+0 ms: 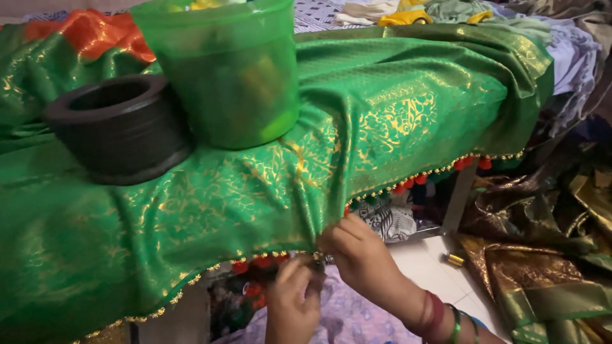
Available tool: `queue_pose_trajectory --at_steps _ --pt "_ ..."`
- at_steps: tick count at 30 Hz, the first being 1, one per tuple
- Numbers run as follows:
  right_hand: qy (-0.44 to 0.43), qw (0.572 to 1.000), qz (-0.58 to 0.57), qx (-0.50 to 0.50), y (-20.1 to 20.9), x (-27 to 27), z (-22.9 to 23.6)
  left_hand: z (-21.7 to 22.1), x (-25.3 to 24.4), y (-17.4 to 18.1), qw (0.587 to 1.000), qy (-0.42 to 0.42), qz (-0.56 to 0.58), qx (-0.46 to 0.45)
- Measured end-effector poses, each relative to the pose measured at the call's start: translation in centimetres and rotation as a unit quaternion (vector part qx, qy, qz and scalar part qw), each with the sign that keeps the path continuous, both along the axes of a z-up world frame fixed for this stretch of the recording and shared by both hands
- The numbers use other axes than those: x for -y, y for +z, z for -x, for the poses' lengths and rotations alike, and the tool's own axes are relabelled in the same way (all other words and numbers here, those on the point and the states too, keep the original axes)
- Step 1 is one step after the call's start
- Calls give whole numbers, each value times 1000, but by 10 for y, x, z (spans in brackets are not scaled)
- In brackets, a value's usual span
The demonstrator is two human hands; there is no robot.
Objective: Decorating the edge of a green fabric with small red and gold tassels and thread.
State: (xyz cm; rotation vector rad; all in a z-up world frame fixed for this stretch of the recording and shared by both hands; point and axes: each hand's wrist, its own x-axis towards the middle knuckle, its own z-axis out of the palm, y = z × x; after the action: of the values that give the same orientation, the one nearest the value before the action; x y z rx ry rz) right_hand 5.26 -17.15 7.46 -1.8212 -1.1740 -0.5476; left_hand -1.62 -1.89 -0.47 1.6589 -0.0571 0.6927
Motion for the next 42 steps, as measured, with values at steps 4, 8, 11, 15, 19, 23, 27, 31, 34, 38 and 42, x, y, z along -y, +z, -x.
queue_pose_trajectory --at_steps 4,8,11,15,19,23,27,31,34,38,42 --pt "-74 996 -39 21 -2 -4 3 -4 6 0 990 20 -127 52" --pt "-82 978 -27 -190 -43 11 -10 -11 4 -25 999 -6 -51 9" --pt "-1 930 -9 -368 -71 16 -13 -8 5 -27 988 26 -135 69" --pt "31 922 -33 -384 -57 15 -8 -2 -1 2 971 68 -205 101" --pt "15 945 -14 -327 -40 13 3 6 -13 26 910 168 -369 83" --pt "-19 983 -26 -179 -40 15 4 7 -18 6 911 190 -350 111" --pt "-13 988 -16 -153 -30 13 7 0 -13 -6 973 128 -174 82" --pt "-14 997 33 -73 -19 5 10 -10 -11 -2 994 91 -26 49" --pt "-12 998 45 -47 -19 5 12 -22 -13 -19 996 76 33 33" --pt "-22 996 28 -87 -31 13 6 -27 -22 -34 986 -11 161 -43" --pt "-71 992 40 -92 -38 20 6 -16 -15 -9 937 -104 307 -131"
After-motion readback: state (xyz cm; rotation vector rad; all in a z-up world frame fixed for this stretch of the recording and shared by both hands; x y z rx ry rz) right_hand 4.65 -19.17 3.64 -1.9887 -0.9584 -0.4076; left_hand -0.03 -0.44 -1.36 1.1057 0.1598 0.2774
